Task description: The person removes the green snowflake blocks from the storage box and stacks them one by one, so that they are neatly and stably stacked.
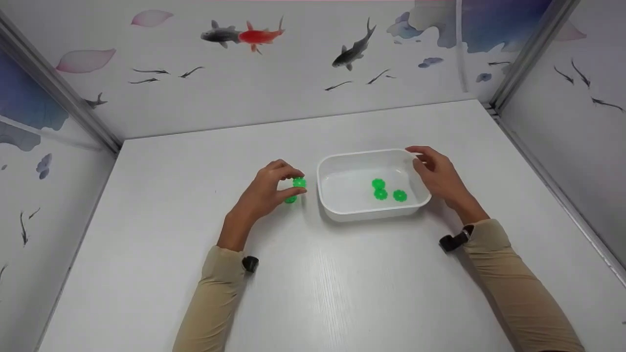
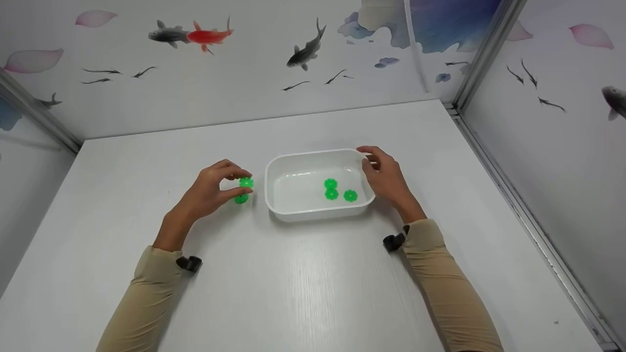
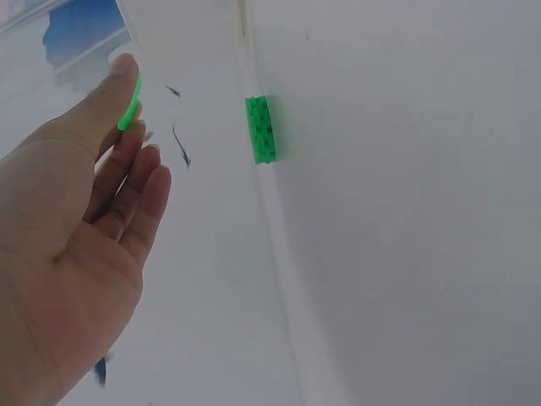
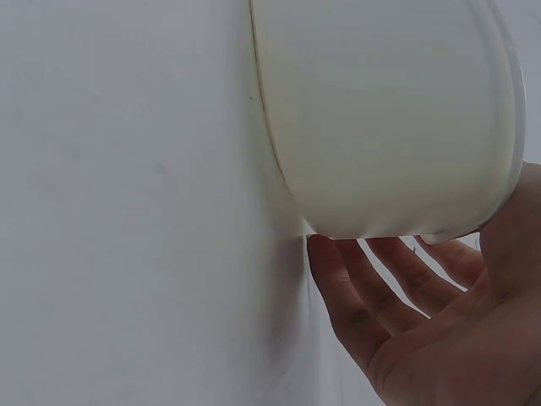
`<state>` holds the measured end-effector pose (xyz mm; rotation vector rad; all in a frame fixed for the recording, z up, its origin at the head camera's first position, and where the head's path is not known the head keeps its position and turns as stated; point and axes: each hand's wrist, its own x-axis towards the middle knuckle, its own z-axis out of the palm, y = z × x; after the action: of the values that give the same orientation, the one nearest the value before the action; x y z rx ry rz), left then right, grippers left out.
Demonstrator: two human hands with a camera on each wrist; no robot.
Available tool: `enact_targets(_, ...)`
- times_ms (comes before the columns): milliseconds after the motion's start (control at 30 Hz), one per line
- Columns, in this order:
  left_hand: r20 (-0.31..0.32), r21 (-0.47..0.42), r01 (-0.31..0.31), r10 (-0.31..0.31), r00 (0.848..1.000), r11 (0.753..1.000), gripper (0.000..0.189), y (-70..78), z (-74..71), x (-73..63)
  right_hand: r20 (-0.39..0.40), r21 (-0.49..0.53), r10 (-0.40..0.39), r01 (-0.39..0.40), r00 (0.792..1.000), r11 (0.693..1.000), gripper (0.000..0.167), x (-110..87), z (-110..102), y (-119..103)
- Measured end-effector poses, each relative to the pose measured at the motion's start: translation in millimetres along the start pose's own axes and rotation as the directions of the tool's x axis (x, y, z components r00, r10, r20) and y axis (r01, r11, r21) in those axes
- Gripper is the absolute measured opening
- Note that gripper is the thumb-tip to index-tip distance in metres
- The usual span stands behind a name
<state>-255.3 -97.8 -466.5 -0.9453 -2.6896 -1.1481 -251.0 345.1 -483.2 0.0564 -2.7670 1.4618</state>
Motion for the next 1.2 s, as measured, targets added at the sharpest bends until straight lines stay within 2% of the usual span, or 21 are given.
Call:
enact_targets(100, 0.035, 0.019, 0.065, -0.066, 0.997, 0.998, 0.038, -3.9, -3.7, -2.9, -0.003, 0.005, -0.01, 0.01, 1.0, 1.0, 0.045, 0.2, 0.5, 0.8)
enact_targets(233, 0.058, 0.09, 0.153, -0.158, 0.986, 0.984, 0.037, -6.8, -6.2, -5.5, -0.005, 0.002, -0.005, 0.005, 1.0, 1.0, 0.044, 0.0, 0.5, 0.3)
enact_targets(367, 0.068, 0.157, 0.2, -0.213, 0.975, 0.967, 0.035, -8.5, -6.5, -6.4, -0.001, 0.01, 0.007, -0.007, 1.0, 1.0, 0.044, -0.4, 0.0, -0.8)
enact_targets(833, 0.139, 0.195, 0.236, -0.265, 0.954, 0.952, 0.033, -10.0, -5.1, -5.5, 0.001, -0.004, -0.003, 0.003, 1.0, 1.0, 0.044, 0.2, -0.8, 0.3)
enact_targets(1200, 0.157, 0.212, 0.228, -0.263, 0.952, 0.95, 0.029, -9.3, -4.0, -6.8, -0.002, 0.014, -0.001, 0.001, 1.0, 1.0, 0.042, -0.7, -0.5, -1.3)
